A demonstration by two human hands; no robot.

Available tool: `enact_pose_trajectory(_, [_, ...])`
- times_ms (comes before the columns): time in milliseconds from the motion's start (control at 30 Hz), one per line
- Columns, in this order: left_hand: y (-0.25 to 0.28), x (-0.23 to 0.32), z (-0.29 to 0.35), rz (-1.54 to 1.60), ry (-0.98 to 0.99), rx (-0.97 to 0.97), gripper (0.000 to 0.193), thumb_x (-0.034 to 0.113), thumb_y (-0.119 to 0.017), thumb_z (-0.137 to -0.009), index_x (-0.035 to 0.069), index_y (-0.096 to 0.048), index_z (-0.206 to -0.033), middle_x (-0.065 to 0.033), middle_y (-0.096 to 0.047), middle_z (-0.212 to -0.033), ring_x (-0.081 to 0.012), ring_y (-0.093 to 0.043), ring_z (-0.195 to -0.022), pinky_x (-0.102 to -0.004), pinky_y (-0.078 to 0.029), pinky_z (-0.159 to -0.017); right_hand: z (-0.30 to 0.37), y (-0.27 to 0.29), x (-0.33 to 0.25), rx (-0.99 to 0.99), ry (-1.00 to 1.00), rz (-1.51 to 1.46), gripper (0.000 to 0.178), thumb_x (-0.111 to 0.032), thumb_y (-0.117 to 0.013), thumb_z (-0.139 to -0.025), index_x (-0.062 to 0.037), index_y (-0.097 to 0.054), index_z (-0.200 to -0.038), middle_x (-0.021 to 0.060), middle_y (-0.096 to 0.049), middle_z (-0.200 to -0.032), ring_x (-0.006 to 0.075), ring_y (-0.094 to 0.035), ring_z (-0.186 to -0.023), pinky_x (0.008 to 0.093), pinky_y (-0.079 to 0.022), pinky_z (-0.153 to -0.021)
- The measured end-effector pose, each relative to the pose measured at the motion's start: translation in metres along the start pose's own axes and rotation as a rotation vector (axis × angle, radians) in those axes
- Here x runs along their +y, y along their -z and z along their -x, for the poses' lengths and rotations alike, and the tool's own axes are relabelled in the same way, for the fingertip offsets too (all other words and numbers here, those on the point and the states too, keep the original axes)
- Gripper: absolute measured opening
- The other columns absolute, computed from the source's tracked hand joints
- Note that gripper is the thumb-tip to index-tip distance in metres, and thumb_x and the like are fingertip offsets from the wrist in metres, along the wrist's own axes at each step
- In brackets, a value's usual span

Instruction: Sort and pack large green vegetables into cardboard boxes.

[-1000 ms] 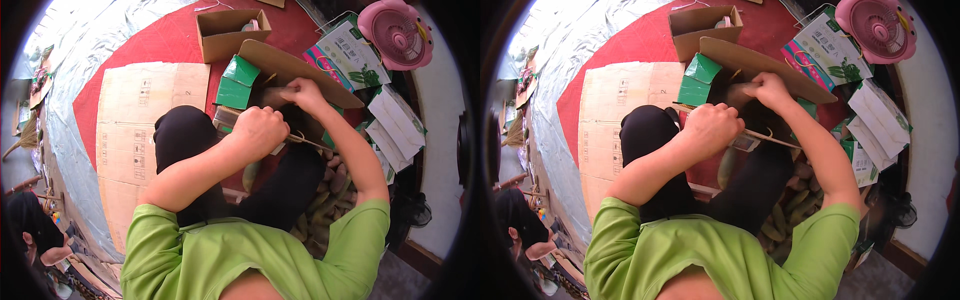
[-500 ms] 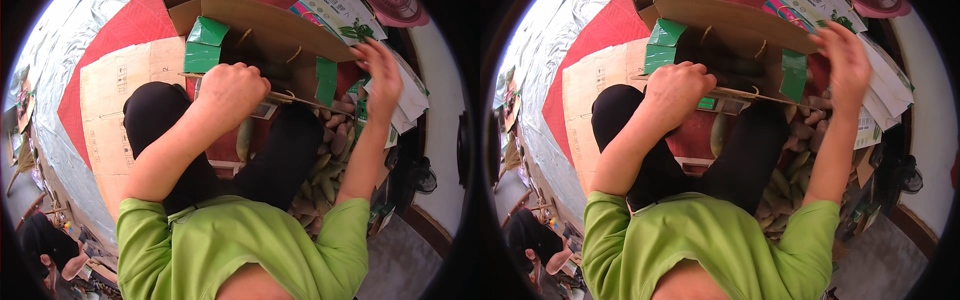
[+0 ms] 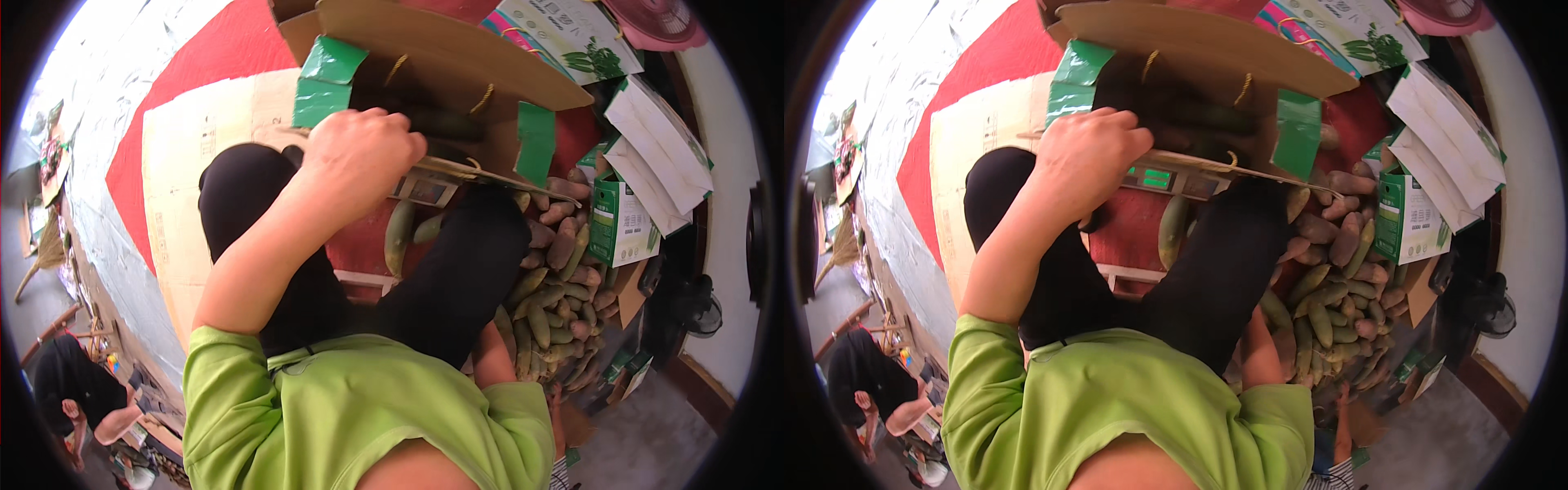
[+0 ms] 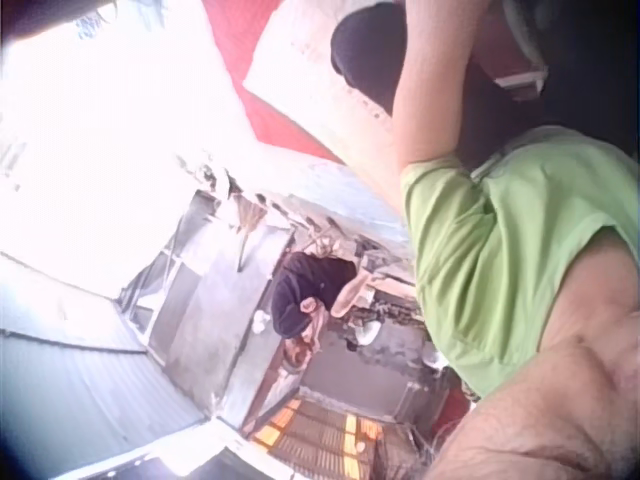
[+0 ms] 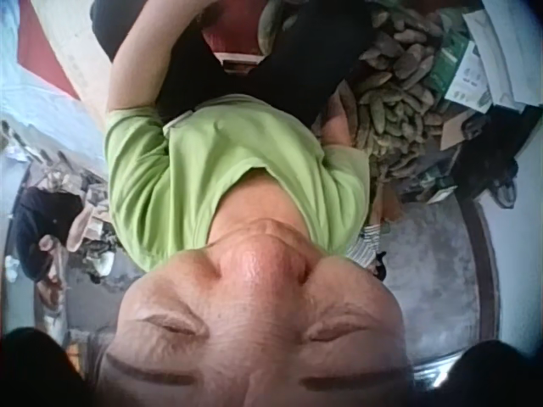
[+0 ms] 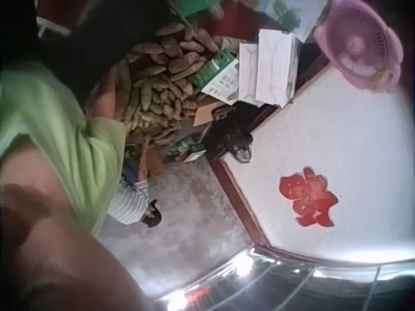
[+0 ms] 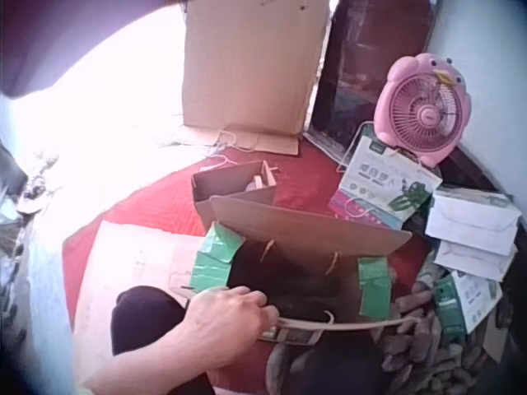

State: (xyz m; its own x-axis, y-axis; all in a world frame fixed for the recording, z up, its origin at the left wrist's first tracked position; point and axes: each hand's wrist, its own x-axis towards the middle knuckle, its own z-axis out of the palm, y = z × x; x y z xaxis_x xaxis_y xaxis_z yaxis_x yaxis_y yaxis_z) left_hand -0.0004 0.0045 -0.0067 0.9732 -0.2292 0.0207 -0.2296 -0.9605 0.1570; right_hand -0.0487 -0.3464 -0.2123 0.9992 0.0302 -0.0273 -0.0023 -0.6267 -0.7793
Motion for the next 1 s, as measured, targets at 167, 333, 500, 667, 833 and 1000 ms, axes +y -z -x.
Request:
enact_pose_trajectory(167, [0.004,0.003,0.004,-0.018,0.043,0.011,0.01,0.01,-0.06,-0.073,0.013,-0.064,-0.081,-0.0026,-0.057,-0.077,-0.0206,-0.063,-0.084,-0.0341,-0.052,-0.067,-0.011,-0.043,-0.007,-0.037,0.303,0.166,0.019,-0.021,-0.063,-0.087,-0.0078,-0.062,-0.101,0.0022,-0.061,-0.103,0.0144,-0.059,-0.088,0.0299,-0.048,-0.071])
enact_pose_trajectory(333, [0.004,0.007,-0.001,-0.026,0.091,-0.003,0.004,0.013,-0.06,-0.073,0.013,-0.062,-0.076,-0.0024,-0.056,-0.076,-0.0213,-0.062,-0.082,-0.0358,-0.051,-0.066,-0.009,-0.039,0.015,-0.072,0.462,0.425,0.021,-0.02,-0.064,-0.086,-0.0085,-0.062,-0.104,0.0026,-0.06,-0.107,0.0163,-0.059,-0.092,0.0318,-0.048,-0.075])
enact_pose_trajectory(500, [0.002,0.013,-0.005,0.067,0.101,0.08,0.007,0.011,-0.064,-0.074,0.013,-0.065,-0.08,-0.0033,-0.054,-0.072,-0.0234,-0.06,-0.075,-0.0374,-0.049,-0.064,-0.001,-0.037,0.042,-0.18,0.542,0.678,0.024,-0.02,-0.064,-0.085,-0.0091,-0.061,-0.106,0.003,-0.059,-0.111,0.0181,-0.058,-0.097,0.0337,-0.048,-0.078])
enact_pose_trajectory(667, [0.003,0.016,-0.007,0.128,0.118,0.045,0.013,0.007,-0.067,-0.074,0.01,-0.068,-0.087,-0.0058,-0.056,-0.073,-0.0261,-0.06,-0.073,-0.0379,-0.047,-0.064,0.023,-0.035,0.067,-0.362,0.647,0.884,0.027,-0.019,-0.065,-0.084,-0.0098,-0.06,-0.109,0.0034,-0.058,-0.116,0.0199,-0.058,-0.101,0.0357,-0.048,-0.081])
enact_pose_trajectory(833, [0.004,0.02,-0.007,0.166,0.159,0.025,0.014,0.006,-0.067,-0.075,0.008,-0.068,-0.088,-0.0072,-0.057,-0.075,-0.0273,-0.06,-0.074,-0.0378,-0.047,-0.064,0.062,-0.024,0.099,-0.471,0.379,0.79,0.046,-0.02,-0.069,-0.076,-0.0138,-0.055,-0.12,0.0062,-0.047,-0.132,0.0273,-0.046,-0.121,0.0448,-0.042,-0.096])
enact_pose_trajectory(1000, [0.006,0.019,-0.006,0.164,0.176,0.03,0.015,0.004,-0.066,-0.074,0.009,-0.069,-0.088,-0.0069,-0.057,-0.075,-0.0275,-0.06,-0.074,-0.0377,-0.048,-0.065,0.05,-0.043,0.106,-0.167,-0.459,0.412,0.038,-0.021,-0.064,-0.079,-0.0123,-0.062,-0.116,0.0106,-0.047,-0.133,0.0309,-0.046,-0.12,0.0443,-0.043,-0.094])
